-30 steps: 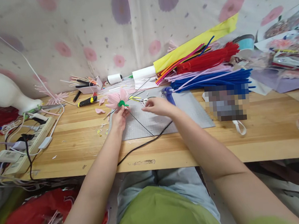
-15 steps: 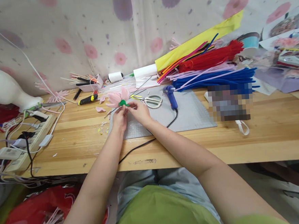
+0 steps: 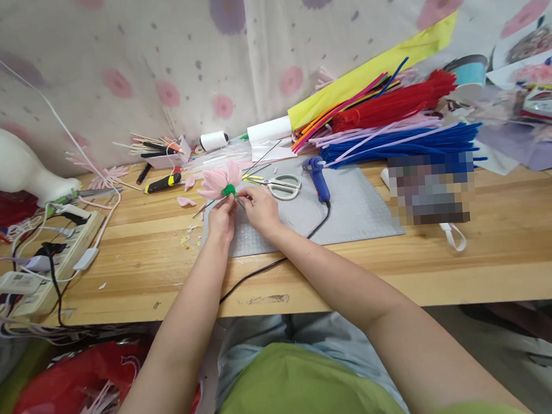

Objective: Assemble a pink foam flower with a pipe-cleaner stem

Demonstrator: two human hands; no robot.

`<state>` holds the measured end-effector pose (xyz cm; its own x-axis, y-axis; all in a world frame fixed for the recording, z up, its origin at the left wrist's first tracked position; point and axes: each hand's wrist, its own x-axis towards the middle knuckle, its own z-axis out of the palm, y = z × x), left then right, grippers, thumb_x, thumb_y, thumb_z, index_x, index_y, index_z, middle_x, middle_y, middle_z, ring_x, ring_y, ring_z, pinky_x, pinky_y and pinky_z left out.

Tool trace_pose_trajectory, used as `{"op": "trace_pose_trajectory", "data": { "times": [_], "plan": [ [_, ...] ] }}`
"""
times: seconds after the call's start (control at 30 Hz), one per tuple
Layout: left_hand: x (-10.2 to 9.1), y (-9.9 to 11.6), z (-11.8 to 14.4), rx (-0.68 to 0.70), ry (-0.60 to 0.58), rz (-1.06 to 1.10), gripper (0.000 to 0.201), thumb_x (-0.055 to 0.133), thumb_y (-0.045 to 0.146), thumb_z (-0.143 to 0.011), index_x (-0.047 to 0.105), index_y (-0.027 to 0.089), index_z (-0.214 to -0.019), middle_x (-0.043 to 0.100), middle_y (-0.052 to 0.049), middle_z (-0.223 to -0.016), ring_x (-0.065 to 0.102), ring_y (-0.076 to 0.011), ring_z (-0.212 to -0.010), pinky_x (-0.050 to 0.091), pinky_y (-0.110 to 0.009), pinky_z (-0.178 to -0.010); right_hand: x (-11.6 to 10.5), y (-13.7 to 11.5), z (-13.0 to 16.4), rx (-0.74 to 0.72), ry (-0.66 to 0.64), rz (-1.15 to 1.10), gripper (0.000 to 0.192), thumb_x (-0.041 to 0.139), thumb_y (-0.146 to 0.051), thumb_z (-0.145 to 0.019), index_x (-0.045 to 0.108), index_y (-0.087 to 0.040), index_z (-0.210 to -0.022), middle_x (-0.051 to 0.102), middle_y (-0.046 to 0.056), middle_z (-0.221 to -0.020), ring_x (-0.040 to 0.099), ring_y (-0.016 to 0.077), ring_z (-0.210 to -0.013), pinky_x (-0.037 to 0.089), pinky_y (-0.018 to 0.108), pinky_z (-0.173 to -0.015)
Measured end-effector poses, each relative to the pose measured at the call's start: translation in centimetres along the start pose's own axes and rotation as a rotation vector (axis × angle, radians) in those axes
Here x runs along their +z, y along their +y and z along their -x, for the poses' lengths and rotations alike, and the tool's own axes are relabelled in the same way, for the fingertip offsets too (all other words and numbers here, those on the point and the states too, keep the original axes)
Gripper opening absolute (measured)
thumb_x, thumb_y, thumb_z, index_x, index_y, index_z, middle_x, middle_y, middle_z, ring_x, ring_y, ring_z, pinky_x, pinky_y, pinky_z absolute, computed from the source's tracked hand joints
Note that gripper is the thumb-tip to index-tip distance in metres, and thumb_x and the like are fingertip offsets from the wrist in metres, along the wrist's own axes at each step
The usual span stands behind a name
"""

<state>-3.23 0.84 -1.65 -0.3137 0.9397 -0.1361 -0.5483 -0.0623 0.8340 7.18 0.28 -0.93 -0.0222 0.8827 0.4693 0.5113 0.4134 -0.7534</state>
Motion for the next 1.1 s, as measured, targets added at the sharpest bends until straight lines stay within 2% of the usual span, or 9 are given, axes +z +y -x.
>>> {"op": "trace_pose_trajectory", "data": {
  "times": [0.1,0.17,0.27,0.4,0.5,0.73,0.97,1.1],
  "plan": [
    [-0.2,0.2,0.0,-0.028,-0.024,-0.002,0.016,0.081,0.017,-0.050,0.068,0.015,-0.060,0.066,0.000,-0.065,0.061,-0.0137,-0.082,0.042,-0.027,-0.083,-0.3,-0.3,0.1,-0.116,-0.011,0.161,0.019,0.050,-0.023,-0.087,0.069,-0.019,-0.088,0.069,0.005,-0.090,0.054,0.0191,-0.089,0.039,0.031,-0.082],
    [-0.3,0.3,0.0,-0.037,-0.040,0.006,0.016,0.080,0.016,-0.051,0.067,0.014,-0.060,0.066,0.000,-0.066,0.061,-0.0134,-0.082,0.043,-0.027,-0.082,-0.6,-0.5,0.2,-0.179,-0.038,0.271,0.023,0.046,-0.025,-0.089,0.069,-0.020,-0.090,0.069,0.005,-0.093,0.052,0.0204,-0.091,0.038,0.031,-0.080],
    [-0.3,0.4,0.0,-0.050,-0.049,0.017,0.012,0.077,0.013,-0.054,0.067,0.014,-0.060,0.066,0.000,-0.067,0.061,-0.0124,-0.079,0.045,-0.027,-0.080,-1.0,-1.0,0.4,-0.235,-0.095,0.420,0.027,0.041,-0.025,-0.091,0.068,-0.021,-0.092,0.068,0.006,-0.096,0.049,0.0214,-0.094,0.036,0.031,-0.074],
    [-0.3,0.5,0.1,-0.070,-0.078,0.021,0.011,0.076,0.012,-0.057,0.067,0.013,-0.063,0.066,-0.002,-0.073,0.062,-0.0140,-0.086,0.044,-0.028,-0.083,-1.4,-1.5,0.5,-0.298,-0.151,0.535,0.031,0.037,-0.023,-0.093,0.068,-0.021,-0.096,0.067,0.007,-0.099,0.046,0.0210,-0.096,0.034,0.031,-0.073],
    [-0.3,0.6,0.2,-0.083,-0.082,0.030,0.011,0.075,0.011,-0.058,0.066,0.013,-0.064,0.066,-0.002,-0.074,0.062,-0.0140,-0.087,0.045,-0.027,-0.082,-1.3,-1.5,0.6,-0.327,-0.165,0.571,0.033,0.036,-0.022,-0.093,0.068,-0.019,-0.094,0.067,0.008,-0.098,0.046,0.0212,-0.095,0.034,0.031,-0.071],
    [-0.3,0.4,0.2,-0.103,-0.072,0.055,0.008,0.069,0.006,-0.064,0.065,0.012,-0.060,0.064,0.000,-0.066,0.060,-0.0081,-0.070,0.046,-0.023,-0.074,-1.0,-1.6,0.8,-0.349,-0.172,0.604,0.032,0.036,-0.020,-0.093,0.068,-0.018,-0.092,0.067,0.008,-0.098,0.046,0.0213,-0.093,0.032,0.032,-0.067],
    [0.1,0.6,0.7,-0.097,-0.033,0.051,0.009,0.072,0.019,-0.063,0.068,0.012,-0.068,0.067,-0.004,-0.071,0.063,-0.0138,-0.082,0.046,-0.027,-0.079,-1.3,-1.5,0.9,-0.355,-0.164,0.606,0.030,0.038,-0.020,-0.092,0.067,-0.018,-0.095,0.066,0.008,-0.101,0.046,0.0217,-0.093,0.033,0.033,-0.069],
    [0.3,0.7,1.1,-0.060,-0.019,0.023,0.013,0.074,0.021,-0.061,0.069,0.012,-0.069,0.067,-0.003,-0.071,0.062,-0.0122,-0.074,0.044,-0.027,-0.078,-1.3,-1.4,0.9,-0.319,-0.187,0.605,0.032,0.036,-0.020,-0.092,0.068,-0.018,-0.097,0.066,0.008,-0.103,0.047,0.0219,-0.094,0.034,0.033,-0.068]
  ]
}}
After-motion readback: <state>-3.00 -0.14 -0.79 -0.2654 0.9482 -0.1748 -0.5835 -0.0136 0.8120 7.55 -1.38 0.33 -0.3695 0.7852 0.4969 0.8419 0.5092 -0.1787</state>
